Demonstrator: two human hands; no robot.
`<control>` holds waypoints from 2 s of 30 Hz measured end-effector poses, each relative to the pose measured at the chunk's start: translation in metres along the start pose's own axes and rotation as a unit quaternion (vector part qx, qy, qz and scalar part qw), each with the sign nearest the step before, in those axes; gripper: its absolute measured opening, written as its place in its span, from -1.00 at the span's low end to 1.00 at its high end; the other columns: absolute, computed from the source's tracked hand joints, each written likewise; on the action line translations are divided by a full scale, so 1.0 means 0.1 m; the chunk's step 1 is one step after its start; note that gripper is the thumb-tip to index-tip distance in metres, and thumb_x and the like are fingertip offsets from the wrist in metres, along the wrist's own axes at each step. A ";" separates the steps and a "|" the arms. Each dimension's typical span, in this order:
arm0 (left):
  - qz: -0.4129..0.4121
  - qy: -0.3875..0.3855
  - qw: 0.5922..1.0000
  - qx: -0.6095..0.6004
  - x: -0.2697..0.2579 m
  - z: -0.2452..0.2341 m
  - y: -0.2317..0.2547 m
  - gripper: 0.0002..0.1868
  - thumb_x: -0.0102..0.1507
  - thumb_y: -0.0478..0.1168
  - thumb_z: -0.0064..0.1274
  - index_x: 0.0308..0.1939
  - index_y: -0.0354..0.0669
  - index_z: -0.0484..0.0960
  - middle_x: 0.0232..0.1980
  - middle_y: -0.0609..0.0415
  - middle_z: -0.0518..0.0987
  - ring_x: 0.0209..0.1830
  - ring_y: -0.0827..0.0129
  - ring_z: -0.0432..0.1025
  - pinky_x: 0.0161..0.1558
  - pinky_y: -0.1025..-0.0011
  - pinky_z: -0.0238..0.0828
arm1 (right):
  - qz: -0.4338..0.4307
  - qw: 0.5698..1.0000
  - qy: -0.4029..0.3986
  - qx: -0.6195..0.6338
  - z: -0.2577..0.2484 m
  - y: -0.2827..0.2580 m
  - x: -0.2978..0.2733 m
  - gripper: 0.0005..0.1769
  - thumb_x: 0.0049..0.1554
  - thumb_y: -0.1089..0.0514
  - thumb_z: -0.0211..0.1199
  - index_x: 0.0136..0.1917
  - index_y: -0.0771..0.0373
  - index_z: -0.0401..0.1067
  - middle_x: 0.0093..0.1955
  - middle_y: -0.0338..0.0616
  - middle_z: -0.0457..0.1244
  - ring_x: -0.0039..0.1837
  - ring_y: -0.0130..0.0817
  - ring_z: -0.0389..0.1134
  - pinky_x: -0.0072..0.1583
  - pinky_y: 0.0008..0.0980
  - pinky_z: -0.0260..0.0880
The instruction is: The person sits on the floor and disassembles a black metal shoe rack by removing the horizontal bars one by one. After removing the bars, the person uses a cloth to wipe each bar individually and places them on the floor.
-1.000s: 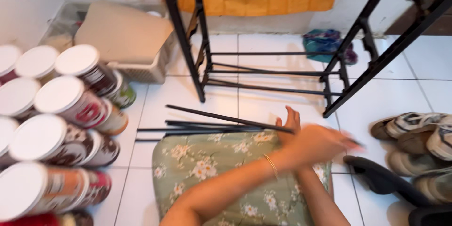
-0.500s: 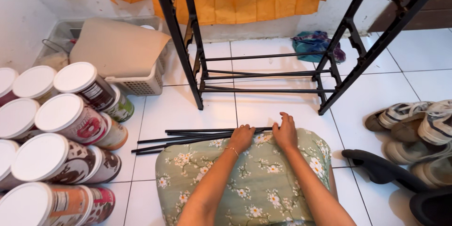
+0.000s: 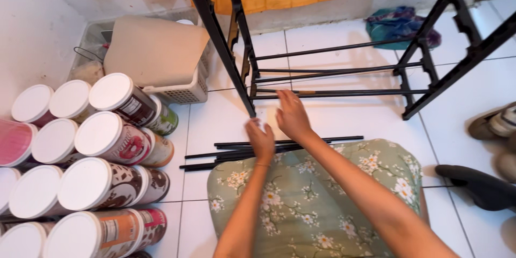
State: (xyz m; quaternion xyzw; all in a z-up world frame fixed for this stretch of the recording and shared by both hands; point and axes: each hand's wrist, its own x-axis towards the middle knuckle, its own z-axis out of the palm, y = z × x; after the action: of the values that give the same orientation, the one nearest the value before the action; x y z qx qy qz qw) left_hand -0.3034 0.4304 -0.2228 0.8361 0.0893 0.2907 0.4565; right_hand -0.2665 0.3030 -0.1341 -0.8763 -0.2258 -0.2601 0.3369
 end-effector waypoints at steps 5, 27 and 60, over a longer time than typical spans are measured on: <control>0.040 0.016 0.997 -0.066 0.88 -0.33 0.06 -0.36 0.31 -0.14 0.13 0.32 -0.48 0.26 0.19 -0.35 0.39 0.18 -0.10 0.34 0.22 0.12 0.25 | -0.010 0.986 -0.139 -0.097 0.62 -0.06 0.54 -0.67 0.07 0.18 0.22 0.07 0.41 0.44 0.05 0.15 0.32 0.10 0.11 0.36 0.18 0.03 0.33; -0.070 -0.144 0.981 -0.113 1.31 -0.56 0.05 -0.72 0.41 -0.20 -0.05 0.15 -0.28 0.49 0.01 -0.13 0.63 -0.10 0.08 0.59 -0.12 0.25 0.53 | 0.043 0.950 -0.286 -0.118 0.68 -0.12 0.62 -0.49 0.14 -0.26 0.28 -0.08 0.27 0.49 -0.08 0.05 0.37 0.03 -0.02 0.40 0.07 -0.03 0.33; 0.031 -0.658 0.737 -0.154 -0.26 3.87 2.29 -0.23 0.38 0.39 -0.26 -0.39 -0.26 0.64 -0.47 0.12 0.54 -0.44 0.33 0.39 -0.27 0.33 0.35 | 0.382 0.850 0.301 0.203 -2.08 3.14 -1.08 -0.23 0.34 -0.43 -0.34 -0.03 0.29 0.35 -0.28 -0.25 0.22 -0.22 -0.48 0.21 -0.15 -0.43 0.21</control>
State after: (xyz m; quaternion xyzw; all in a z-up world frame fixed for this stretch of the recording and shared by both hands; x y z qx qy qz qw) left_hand -0.1319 0.0147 -0.2068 0.7395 -0.3050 -0.3081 0.5150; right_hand -0.2325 -0.0788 -0.2161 -0.6842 0.1917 -0.3101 0.6317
